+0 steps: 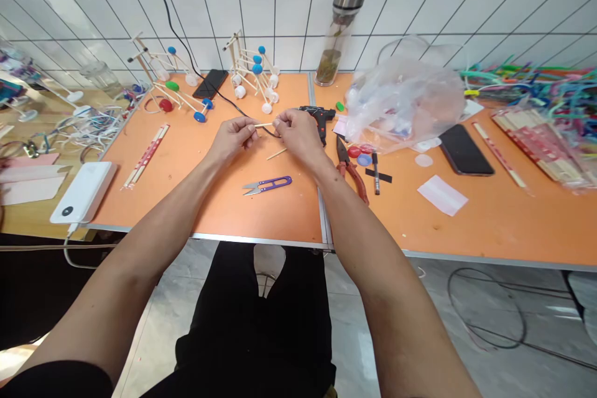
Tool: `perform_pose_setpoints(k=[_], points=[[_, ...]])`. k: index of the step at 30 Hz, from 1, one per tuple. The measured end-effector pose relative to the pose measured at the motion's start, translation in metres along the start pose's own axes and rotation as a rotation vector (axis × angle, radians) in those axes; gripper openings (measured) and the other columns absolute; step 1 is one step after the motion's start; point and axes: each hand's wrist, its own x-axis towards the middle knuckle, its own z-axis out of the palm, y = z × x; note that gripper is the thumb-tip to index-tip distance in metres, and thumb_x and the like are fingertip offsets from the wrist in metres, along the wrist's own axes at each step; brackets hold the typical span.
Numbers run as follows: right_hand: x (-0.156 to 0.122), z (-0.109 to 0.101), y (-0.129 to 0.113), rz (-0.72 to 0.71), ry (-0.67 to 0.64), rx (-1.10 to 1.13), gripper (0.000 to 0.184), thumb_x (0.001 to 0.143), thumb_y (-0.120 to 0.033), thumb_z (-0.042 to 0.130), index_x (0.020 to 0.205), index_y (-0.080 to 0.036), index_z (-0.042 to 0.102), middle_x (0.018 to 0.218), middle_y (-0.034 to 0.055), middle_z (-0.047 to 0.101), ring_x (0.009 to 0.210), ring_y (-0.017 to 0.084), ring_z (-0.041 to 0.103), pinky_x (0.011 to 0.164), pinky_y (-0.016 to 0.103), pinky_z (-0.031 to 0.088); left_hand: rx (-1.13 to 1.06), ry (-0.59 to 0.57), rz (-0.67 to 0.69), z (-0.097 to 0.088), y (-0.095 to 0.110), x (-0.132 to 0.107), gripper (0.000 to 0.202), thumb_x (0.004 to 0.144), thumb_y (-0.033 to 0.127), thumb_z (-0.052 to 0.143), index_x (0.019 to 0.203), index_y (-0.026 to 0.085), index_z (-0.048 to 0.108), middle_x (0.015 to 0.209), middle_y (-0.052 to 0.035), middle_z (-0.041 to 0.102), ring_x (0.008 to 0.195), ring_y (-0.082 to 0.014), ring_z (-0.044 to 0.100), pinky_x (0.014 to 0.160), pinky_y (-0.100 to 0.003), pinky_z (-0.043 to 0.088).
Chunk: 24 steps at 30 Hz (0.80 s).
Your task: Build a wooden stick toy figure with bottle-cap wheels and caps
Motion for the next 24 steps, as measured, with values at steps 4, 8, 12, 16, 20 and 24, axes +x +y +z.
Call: perform_pose_setpoints(k=[4,8,12,16,20,24], points=[[-0.001,0.002,-0.001,-0.075,0.027,-0.091,0.021,0.112,-0.02,0.066,0.093,-0.026,0.072,0.103,0.0074,0.089,0.096,0.025,0.076,0.098,0.037,0.058,0.101,0.017,0.064,0.001,-0.002,0.001,0.022,0.105,0.004,0.074,0.091,0.02,0.081,0.075,0.0037,0.071,0.062,-0.0128,0.05,0.068,-0.03,0.043],[-0.002,0.007,-0.002,-0.112,0.023,-0.083,0.021,0.109,-0.022,0.069,0.089,-0.026,0.069,0.103,0.0077,0.088,0.099,0.026,0.076,0.098,0.038,0.056,0.163,0.022,0.137,0.003,-0.007,0.002,0.024,0.104,0.007,0.082,0.085,0.02,0.08,0.074,0.0034,0.071,0.068,-0.0129,0.053,0.072,-0.029,0.043],[0.0,0.01,0.003,-0.073,0.024,0.035,0.027,0.114,-0.024,0.07,0.087,-0.026,0.068,0.096,0.0053,0.086,0.092,0.023,0.076,0.093,0.036,0.058,0.12,-0.047,0.12,0.002,-0.01,0.002,0.023,0.109,0.013,0.08,0.088,0.021,0.084,0.076,-0.0002,0.079,0.064,-0.0132,0.056,0.07,-0.029,0.046],[0.003,0.013,0.011,0.009,-0.057,0.367,0.028,0.123,-0.032,0.069,0.096,-0.025,0.074,0.1,0.0051,0.088,0.08,0.018,0.073,0.082,0.031,0.061,-0.025,-0.09,0.062,0.002,-0.009,0.0,0.021,0.111,0.026,0.087,0.091,0.021,0.084,0.084,-0.0044,0.087,0.059,-0.0124,0.058,0.063,-0.029,0.047],[0.004,0.021,0.016,-0.002,-0.093,0.556,0.012,0.109,-0.027,0.085,0.1,-0.024,0.078,0.096,0.0014,0.085,0.079,0.016,0.07,0.077,0.028,0.058,-0.101,-0.093,0.055,0.003,-0.007,-0.002,0.025,0.106,0.031,0.097,0.09,0.019,0.083,0.084,-0.0056,0.089,0.056,-0.0104,0.059,0.058,-0.026,0.045],[0.007,0.03,0.023,-0.059,-0.06,0.664,0.025,0.101,-0.033,0.096,0.089,-0.024,0.076,0.085,-0.0003,0.078,0.073,0.015,0.063,0.073,0.029,0.054,-0.121,-0.095,0.017,0.005,-0.003,-0.005,0.031,0.094,0.032,0.109,0.088,0.018,0.083,0.082,-0.0058,0.09,0.053,-0.0085,0.06,0.054,-0.023,0.043]])
